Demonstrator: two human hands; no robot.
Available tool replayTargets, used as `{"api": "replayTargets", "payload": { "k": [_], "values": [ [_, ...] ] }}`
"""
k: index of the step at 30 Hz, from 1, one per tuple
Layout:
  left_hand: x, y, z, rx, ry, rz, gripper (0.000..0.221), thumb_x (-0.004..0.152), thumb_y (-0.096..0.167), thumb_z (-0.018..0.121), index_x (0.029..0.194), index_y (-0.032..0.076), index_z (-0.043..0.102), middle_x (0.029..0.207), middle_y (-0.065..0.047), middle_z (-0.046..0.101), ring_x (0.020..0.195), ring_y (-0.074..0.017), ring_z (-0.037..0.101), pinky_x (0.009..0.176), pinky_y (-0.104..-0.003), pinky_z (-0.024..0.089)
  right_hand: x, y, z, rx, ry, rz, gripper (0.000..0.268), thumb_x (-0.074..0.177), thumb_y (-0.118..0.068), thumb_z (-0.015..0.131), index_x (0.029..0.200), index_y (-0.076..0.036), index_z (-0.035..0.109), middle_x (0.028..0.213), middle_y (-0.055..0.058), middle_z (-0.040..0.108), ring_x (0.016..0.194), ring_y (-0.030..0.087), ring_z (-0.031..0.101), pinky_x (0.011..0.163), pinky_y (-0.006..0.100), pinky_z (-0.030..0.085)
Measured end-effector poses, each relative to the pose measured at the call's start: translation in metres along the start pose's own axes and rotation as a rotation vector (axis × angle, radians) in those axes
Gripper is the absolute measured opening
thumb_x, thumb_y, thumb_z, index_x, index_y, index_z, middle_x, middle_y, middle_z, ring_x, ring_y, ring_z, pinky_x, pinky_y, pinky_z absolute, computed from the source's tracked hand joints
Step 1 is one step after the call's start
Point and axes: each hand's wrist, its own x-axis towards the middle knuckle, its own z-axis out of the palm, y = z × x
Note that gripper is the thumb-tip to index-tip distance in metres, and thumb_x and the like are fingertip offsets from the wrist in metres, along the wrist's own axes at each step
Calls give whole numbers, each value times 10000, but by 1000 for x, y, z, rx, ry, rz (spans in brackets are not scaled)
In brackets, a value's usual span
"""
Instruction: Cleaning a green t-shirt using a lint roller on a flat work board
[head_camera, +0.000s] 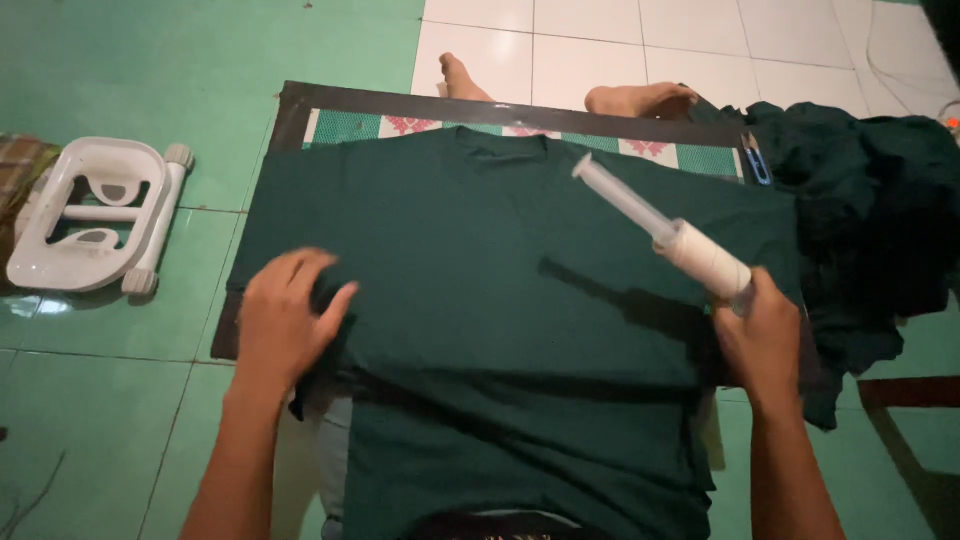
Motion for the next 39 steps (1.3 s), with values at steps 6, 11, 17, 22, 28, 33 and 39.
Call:
{"api": "replayTargets", "payload": {
  "k": [6,11,17,22,28,33,39],
  "values": [
    [74,-5,52,160,-222,101,683,990,611,540,1489,144,558,1583,-176,497,1504,-418,394,1175,-682,293,54,-41,28,178,-30,-244,340,898,-59,613,1208,72,658,1066,405,677,1049,631,595,755,685,444],
    [103,-42,67,159,-119,5,603,1037,546,559,1491,150,565,1570,-181,499,1478,-407,433,1155,-695,302,116,9,74,-33,109,-460,443,794,8,688,1232,74,667,1212,329,692,1129,521,654,946,594,524],
    [104,-56,64,109,-243,-62,751,1072,645,354,1635,148,361,1693,-193,299,1565,-406,247,1214,-706,152,138,46,99,13,96,-325,519,858,-76,685,1360,51,661,1242,305,683,1151,506,631,950,584,511],
    [120,-61,69,80,-248,-38,781,1063,676,348,1642,152,342,1696,-199,280,1567,-417,223,1208,-715,136,146,36,99,-12,110,-325,525,855,-72,693,1363,61,663,1174,309,705,1098,515,650,919,581,532],
    [143,-64,74,64,-314,-45,822,1030,688,285,1659,159,244,1717,-160,163,1576,-385,117,1213,-682,73,165,33,103,-37,89,-333,472,884,-82,674,1330,70,674,1091,333,713,1000,534,665,794,584,523],
    [168,-69,80,56,-342,-31,852,1001,705,225,1667,174,183,1726,-126,92,1579,-349,38,1222,-628,20,181,25,103,17,68,-366,428,886,-68,668,1298,47,689,1096,308,724,959,487,678,739,514,496],
    [207,-78,93,39,-335,-24,835,1012,677,244,1666,165,156,1725,-131,78,1579,-353,14,1220,-651,-15,214,17,116,-28,88,-307,378,936,-157,723,1272,15,703,1082,299,728,956,497,679,738,546,501]
  ]
}}
